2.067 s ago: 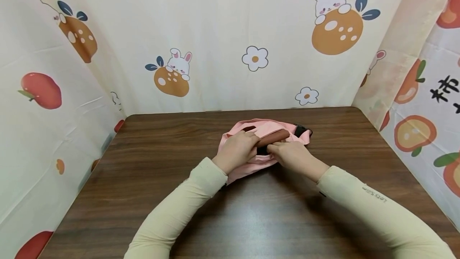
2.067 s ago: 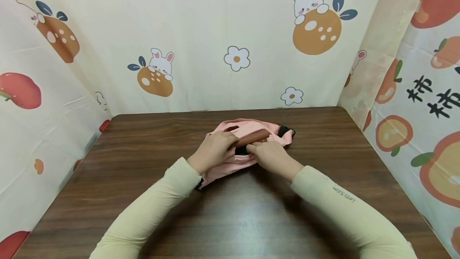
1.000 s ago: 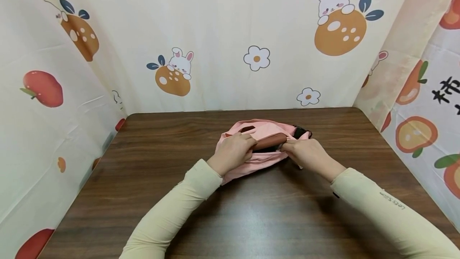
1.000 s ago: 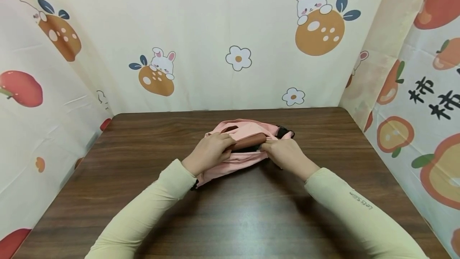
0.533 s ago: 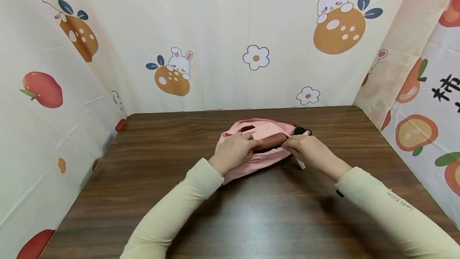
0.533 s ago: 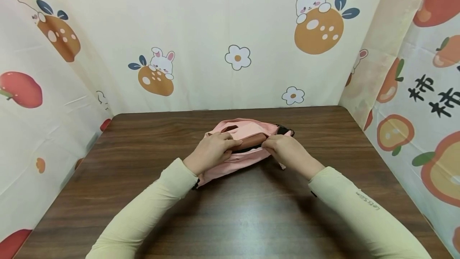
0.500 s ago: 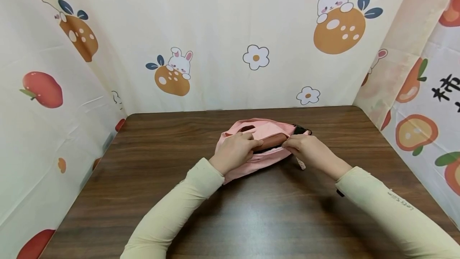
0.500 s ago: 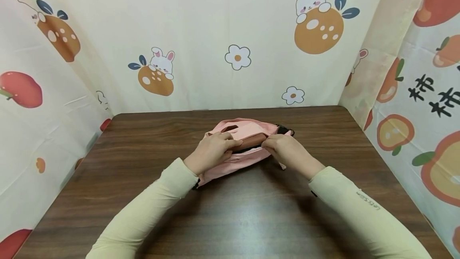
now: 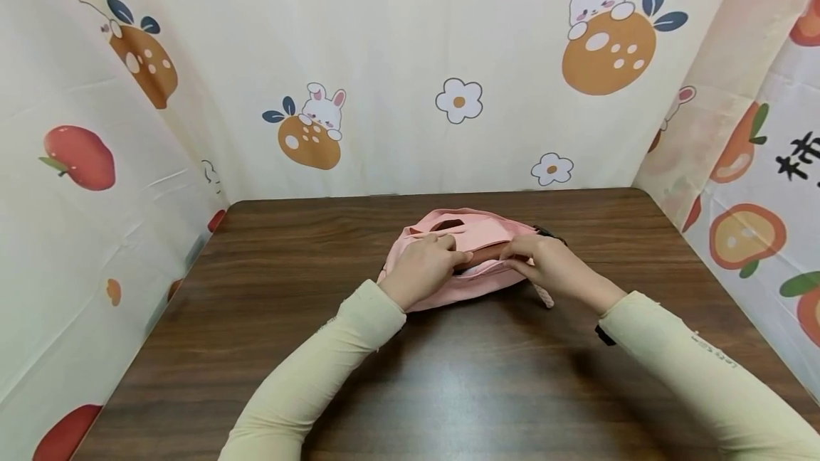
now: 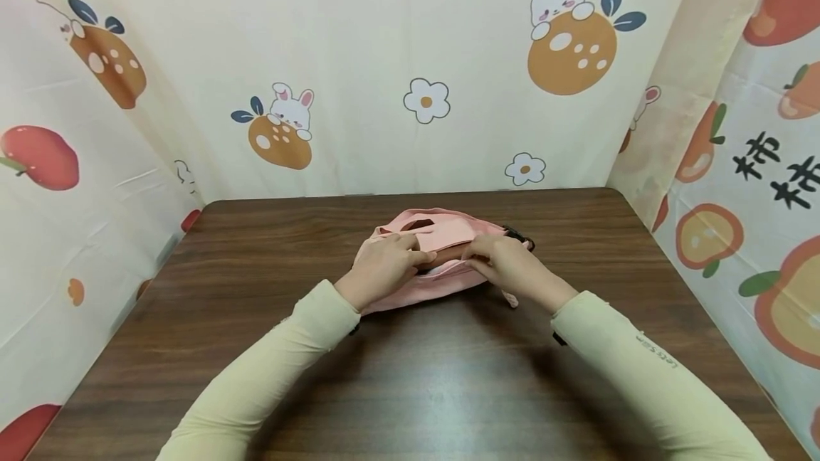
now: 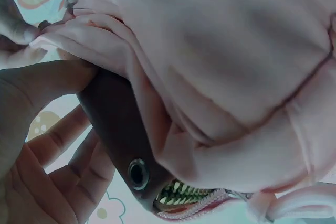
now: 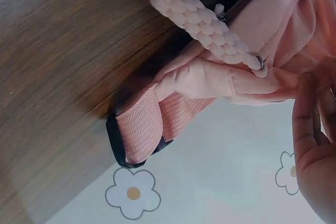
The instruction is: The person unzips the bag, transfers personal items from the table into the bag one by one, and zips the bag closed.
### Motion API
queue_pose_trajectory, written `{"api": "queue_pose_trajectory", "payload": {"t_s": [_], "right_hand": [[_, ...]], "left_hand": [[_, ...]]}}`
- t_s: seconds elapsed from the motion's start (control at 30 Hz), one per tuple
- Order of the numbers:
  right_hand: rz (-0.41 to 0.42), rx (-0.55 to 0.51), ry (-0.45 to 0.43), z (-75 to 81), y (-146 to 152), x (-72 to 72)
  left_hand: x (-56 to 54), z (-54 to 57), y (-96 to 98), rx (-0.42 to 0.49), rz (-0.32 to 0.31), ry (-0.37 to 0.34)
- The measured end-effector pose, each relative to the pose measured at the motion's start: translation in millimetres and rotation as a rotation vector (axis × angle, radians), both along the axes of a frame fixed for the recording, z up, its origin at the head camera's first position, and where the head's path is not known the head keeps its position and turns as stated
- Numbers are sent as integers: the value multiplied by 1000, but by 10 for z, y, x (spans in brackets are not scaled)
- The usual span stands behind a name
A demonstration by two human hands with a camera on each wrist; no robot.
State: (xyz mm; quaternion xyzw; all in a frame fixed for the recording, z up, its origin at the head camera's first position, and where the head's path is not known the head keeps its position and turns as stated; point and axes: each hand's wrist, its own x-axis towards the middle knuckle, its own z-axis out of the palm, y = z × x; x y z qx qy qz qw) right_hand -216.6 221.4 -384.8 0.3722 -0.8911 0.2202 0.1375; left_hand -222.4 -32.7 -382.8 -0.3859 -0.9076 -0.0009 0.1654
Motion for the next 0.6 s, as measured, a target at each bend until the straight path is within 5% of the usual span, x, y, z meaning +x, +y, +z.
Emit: {"api": "queue_pose_trajectory", "payload": {"t_s": [0.23, 0.43, 0.6], "right_hand": [[-2, -41, -101, -20, -18, -29], [-19, -37, -31, -3, -61, -71], [22, -22, 21, 5, -93, -101]], "left_hand": [[26, -72, -68, -37, -59, 27], [54, -91, -140, 152, -157, 28], [106, -103, -210, 158, -120, 10]]}}
